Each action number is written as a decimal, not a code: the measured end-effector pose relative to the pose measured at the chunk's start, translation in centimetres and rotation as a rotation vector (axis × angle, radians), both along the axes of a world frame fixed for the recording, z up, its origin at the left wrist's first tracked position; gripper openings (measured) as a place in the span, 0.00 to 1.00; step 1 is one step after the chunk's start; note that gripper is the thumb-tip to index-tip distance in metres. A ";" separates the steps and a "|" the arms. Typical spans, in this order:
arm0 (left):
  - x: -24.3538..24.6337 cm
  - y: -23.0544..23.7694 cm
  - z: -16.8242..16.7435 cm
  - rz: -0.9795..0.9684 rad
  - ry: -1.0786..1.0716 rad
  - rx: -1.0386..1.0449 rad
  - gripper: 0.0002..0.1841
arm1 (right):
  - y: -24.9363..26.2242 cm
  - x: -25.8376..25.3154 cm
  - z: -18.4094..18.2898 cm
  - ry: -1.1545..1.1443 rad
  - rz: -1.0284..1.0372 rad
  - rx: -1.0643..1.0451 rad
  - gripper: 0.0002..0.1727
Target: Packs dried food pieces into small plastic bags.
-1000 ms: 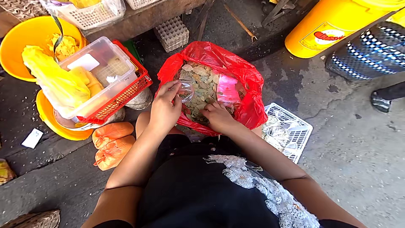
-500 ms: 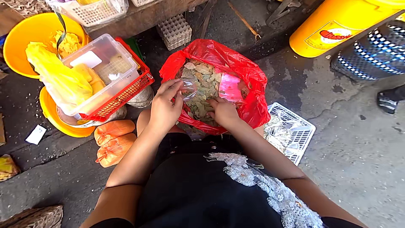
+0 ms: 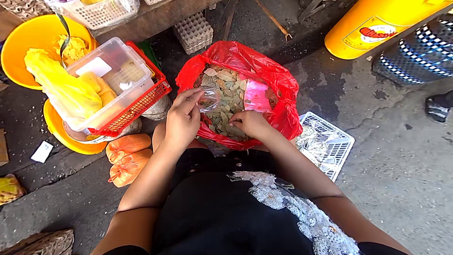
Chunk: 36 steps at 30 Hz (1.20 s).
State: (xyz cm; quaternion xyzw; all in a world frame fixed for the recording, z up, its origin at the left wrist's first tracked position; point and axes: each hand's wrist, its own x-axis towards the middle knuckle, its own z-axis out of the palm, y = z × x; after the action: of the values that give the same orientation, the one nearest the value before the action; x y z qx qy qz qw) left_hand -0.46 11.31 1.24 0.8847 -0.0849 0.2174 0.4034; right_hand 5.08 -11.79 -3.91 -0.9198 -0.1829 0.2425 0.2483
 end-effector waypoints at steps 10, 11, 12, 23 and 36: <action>-0.4 0.6 0.6 0.150 -0.295 -0.035 0.16 | 6.6 0.9 -2.1 0.047 0.051 -0.005 0.19; -0.4 0.7 0.6 0.146 -0.299 -0.034 0.16 | 7.0 1.3 -2.1 0.043 0.018 -0.089 0.18; -0.5 0.9 0.6 0.144 -0.301 -0.031 0.16 | 7.4 1.8 -2.1 0.042 -0.022 -0.181 0.19; -0.2 0.7 0.2 0.117 -0.324 -0.089 0.16 | 9.1 0.9 -3.4 0.092 0.014 -0.162 0.37; -0.5 1.5 0.1 0.135 -0.272 -0.086 0.17 | 5.9 2.7 -0.9 -0.116 -0.012 -0.145 0.20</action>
State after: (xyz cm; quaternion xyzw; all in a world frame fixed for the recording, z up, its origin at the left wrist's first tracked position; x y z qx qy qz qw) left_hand -0.99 12.81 1.33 0.8328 -0.0696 0.3652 0.4101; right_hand 7.79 -5.93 -4.77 -0.9489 -0.1737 0.1998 0.1715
